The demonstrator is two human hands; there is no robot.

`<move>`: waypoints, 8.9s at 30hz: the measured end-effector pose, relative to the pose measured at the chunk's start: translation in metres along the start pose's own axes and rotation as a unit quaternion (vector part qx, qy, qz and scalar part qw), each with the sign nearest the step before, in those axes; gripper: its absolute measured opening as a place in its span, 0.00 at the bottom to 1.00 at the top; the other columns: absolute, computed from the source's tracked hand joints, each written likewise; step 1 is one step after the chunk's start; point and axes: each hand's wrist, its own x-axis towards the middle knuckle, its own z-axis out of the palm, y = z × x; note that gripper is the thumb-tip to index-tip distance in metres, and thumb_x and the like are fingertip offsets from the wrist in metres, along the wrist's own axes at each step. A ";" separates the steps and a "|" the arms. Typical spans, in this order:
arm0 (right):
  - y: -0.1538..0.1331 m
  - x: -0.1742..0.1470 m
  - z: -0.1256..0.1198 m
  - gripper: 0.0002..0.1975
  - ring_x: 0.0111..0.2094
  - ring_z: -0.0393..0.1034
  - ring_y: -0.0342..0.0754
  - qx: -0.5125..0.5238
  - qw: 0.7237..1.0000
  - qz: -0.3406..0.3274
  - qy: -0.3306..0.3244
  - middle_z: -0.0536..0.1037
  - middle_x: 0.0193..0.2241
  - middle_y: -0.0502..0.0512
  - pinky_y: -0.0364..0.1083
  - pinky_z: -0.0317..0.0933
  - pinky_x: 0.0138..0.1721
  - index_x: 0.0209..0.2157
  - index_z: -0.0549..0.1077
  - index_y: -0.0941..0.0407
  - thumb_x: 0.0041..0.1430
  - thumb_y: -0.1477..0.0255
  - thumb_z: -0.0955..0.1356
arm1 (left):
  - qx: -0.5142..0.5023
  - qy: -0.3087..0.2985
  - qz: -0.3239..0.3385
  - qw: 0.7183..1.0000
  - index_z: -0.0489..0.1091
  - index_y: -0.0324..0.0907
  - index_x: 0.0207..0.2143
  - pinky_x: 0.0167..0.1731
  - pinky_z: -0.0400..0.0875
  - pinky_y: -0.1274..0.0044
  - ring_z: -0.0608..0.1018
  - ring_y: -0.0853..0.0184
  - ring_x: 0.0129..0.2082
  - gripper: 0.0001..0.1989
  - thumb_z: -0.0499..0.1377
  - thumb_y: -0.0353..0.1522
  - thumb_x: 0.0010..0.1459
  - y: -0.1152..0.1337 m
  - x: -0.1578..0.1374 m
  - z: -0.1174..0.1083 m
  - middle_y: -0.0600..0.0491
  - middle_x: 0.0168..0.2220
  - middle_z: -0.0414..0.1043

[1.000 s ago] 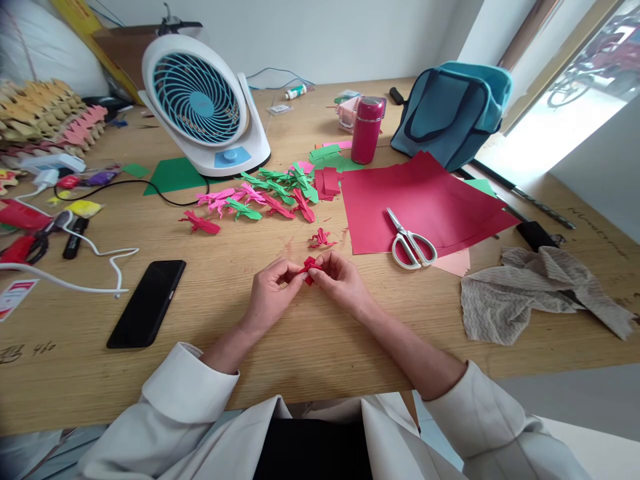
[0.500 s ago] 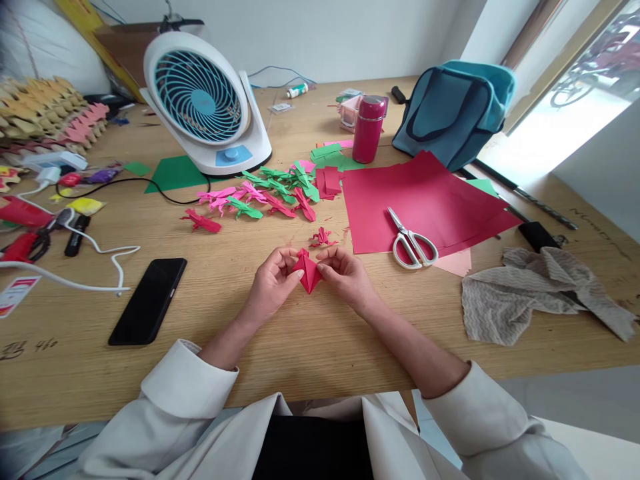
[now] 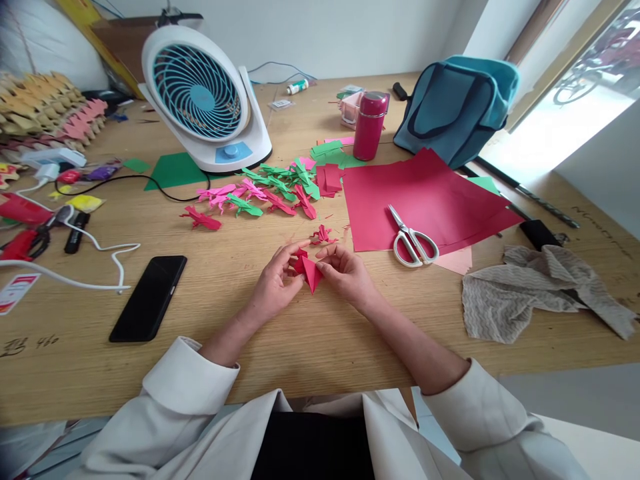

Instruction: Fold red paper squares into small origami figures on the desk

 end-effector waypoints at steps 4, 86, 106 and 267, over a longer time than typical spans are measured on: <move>0.001 0.000 0.000 0.16 0.32 0.71 0.41 -0.013 1.000 0.006 -0.012 0.75 0.31 0.49 0.42 0.66 0.36 0.34 0.70 0.54 0.50 0.62 0.76 | 0.024 0.001 0.039 0.999 0.63 0.46 0.60 0.44 0.72 0.79 0.75 0.67 0.47 0.32 0.55 0.20 0.53 0.004 -0.001 -0.002 0.48 0.53 0.69; -0.025 -0.008 -0.019 0.08 0.38 0.73 0.50 -0.456 0.825 -0.299 -0.148 0.78 0.36 0.56 0.49 0.66 0.41 0.41 0.75 0.52 0.65 0.74 0.65 | -0.269 -0.050 -0.188 0.943 0.67 0.40 0.47 0.45 0.70 0.75 0.75 0.66 0.44 0.19 0.65 0.30 0.52 0.006 0.005 -0.011 0.49 0.45 0.73; -0.034 -0.007 -0.020 0.06 0.36 0.73 0.47 -0.478 0.793 -0.328 -0.188 0.78 0.35 0.57 0.46 0.68 0.38 0.39 0.72 0.55 0.66 0.76 0.64 | -0.231 -0.107 -0.198 0.947 0.65 0.39 0.53 0.32 0.67 0.82 0.75 0.71 0.34 0.22 0.59 0.26 0.54 0.010 0.006 -0.012 0.52 0.36 0.74; -0.010 -0.009 0.002 0.17 0.31 0.70 0.43 -0.224 0.970 -0.084 -0.052 0.74 0.37 0.53 0.45 0.66 0.34 0.40 0.70 0.55 0.56 0.59 0.72 | -0.073 0.044 0.049 0.995 0.75 0.42 0.34 0.45 0.72 0.75 0.74 0.67 0.44 0.02 0.61 0.29 0.59 0.013 0.001 0.000 0.50 0.39 0.70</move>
